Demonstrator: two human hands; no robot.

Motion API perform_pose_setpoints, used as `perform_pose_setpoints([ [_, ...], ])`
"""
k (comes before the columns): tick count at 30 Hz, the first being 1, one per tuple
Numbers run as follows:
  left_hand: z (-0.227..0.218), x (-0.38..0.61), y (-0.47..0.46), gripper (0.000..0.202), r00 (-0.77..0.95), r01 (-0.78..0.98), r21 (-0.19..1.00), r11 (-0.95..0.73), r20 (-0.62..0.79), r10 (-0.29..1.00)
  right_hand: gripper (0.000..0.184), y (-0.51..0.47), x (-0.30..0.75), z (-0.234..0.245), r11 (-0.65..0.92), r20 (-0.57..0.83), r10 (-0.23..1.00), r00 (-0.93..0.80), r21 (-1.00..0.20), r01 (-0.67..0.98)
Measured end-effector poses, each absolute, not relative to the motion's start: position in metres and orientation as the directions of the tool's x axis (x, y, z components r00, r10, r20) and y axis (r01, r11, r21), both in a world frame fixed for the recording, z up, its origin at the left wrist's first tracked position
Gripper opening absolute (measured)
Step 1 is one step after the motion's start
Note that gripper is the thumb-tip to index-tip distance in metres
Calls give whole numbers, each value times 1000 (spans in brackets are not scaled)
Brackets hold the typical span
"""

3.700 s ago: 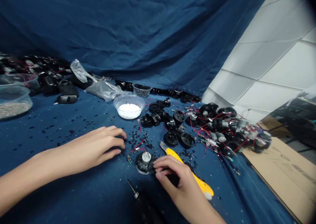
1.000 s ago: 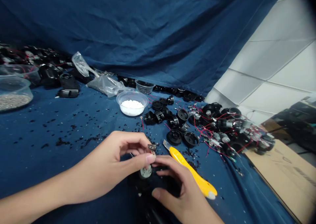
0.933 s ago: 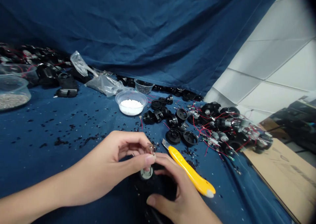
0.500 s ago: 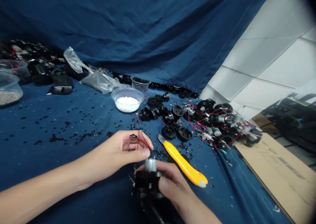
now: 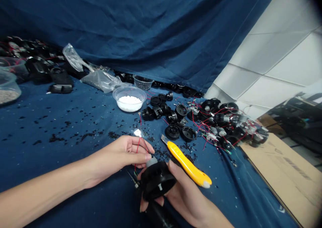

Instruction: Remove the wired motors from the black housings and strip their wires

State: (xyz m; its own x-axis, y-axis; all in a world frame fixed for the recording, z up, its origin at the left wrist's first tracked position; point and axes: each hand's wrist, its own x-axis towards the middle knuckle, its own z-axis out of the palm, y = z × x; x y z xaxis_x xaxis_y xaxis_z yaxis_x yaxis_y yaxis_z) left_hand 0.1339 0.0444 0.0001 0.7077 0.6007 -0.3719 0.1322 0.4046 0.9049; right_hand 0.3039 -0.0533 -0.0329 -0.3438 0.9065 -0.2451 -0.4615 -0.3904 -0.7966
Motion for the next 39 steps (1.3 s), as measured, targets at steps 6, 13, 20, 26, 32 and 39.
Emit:
perform_pose_setpoints([
  [6,0,134,47,26,687,126,901,414,-381,619,71,-49,303,-34,-389,-262,909,-325,-813,-433],
  [13,1,134,47,28,675,141,898,417,-395,623,71,-50,309,-37,-408,-204,886,-416,-769,-492],
  [20,-1,134,44,32,697,169,877,449,-428,575,70,-50,310,-35,-436,-201,872,-446,-733,-523],
  [26,18,121,53,55,628,207,954,215,-298,719,71,-50,310,-31,-381,-116,882,-457,-747,-546],
  [32,33,115,22,91,803,320,446,-835,340,490,66,-53,304,-35,-381,-140,897,-420,-726,-572],
  [39,19,121,17,68,836,174,527,-832,368,407,60,-63,328,-33,-29,-45,992,-116,-990,140],
])
